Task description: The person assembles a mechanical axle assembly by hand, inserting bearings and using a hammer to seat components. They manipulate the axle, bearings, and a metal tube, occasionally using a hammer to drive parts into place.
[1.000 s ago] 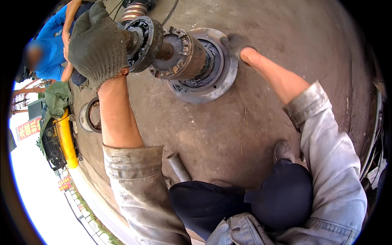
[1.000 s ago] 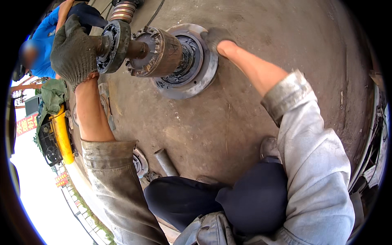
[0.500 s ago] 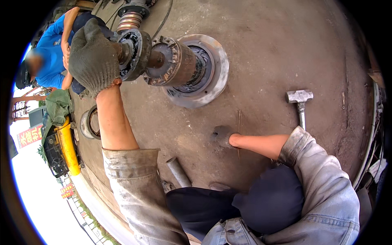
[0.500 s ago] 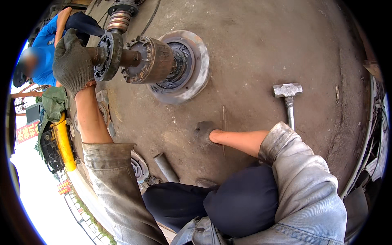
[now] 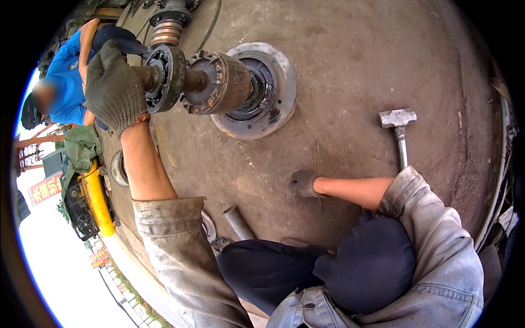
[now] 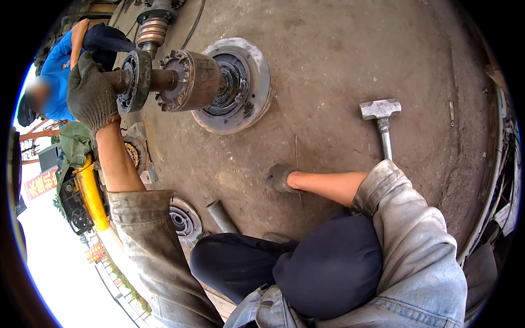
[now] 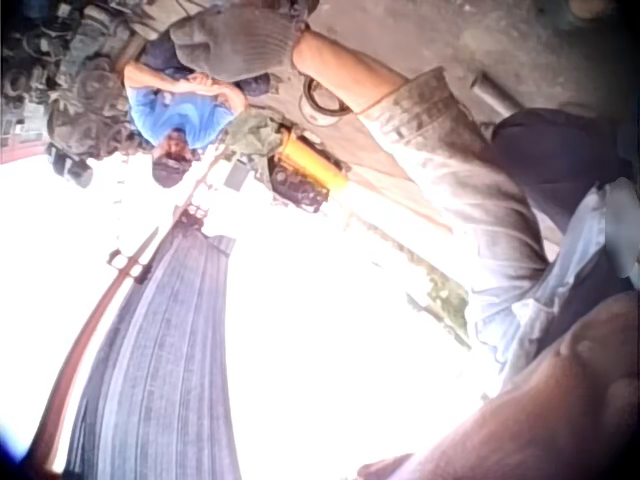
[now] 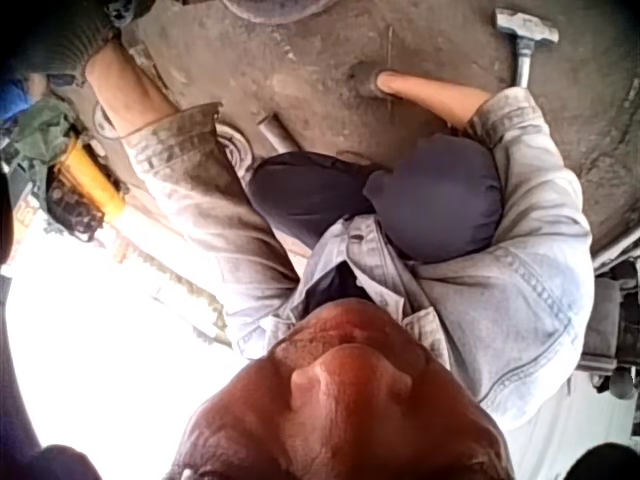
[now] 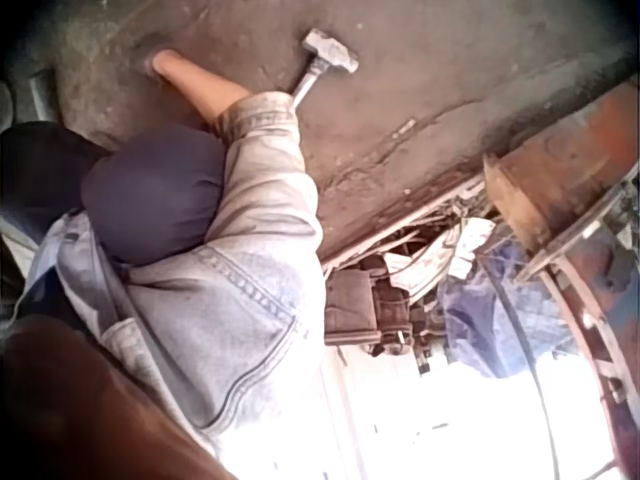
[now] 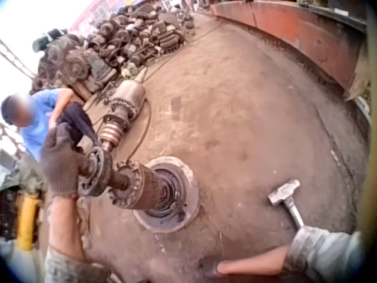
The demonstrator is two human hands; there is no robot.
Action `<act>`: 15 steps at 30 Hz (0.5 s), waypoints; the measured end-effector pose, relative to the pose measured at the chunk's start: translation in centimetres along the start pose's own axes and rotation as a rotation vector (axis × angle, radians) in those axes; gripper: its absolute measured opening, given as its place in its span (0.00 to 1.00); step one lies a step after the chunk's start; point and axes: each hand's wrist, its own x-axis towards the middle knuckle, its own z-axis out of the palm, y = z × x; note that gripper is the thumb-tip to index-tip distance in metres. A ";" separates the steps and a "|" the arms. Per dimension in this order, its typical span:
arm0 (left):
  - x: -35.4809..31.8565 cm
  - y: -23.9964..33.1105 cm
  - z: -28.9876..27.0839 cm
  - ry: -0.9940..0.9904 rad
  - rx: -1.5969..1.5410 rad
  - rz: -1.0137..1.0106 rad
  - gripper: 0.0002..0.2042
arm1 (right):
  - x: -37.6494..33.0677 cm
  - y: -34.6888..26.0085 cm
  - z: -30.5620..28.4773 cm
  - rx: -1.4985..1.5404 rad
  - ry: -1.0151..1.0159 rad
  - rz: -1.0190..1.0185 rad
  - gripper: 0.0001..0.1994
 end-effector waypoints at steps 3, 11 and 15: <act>0.1 0.8 -0.3 -0.011 0.203 0.106 0.25 | 0.3 0.5 0.3 -0.026 0.023 -0.008 0.23; -0.5 1.0 -0.4 0.049 -0.087 -0.065 0.12 | 0.3 0.5 0.7 -0.009 0.029 -0.009 0.22; -0.2 -0.1 0.7 0.114 0.215 0.201 0.11 | 0.6 1.4 0.8 0.000 0.056 -0.015 0.22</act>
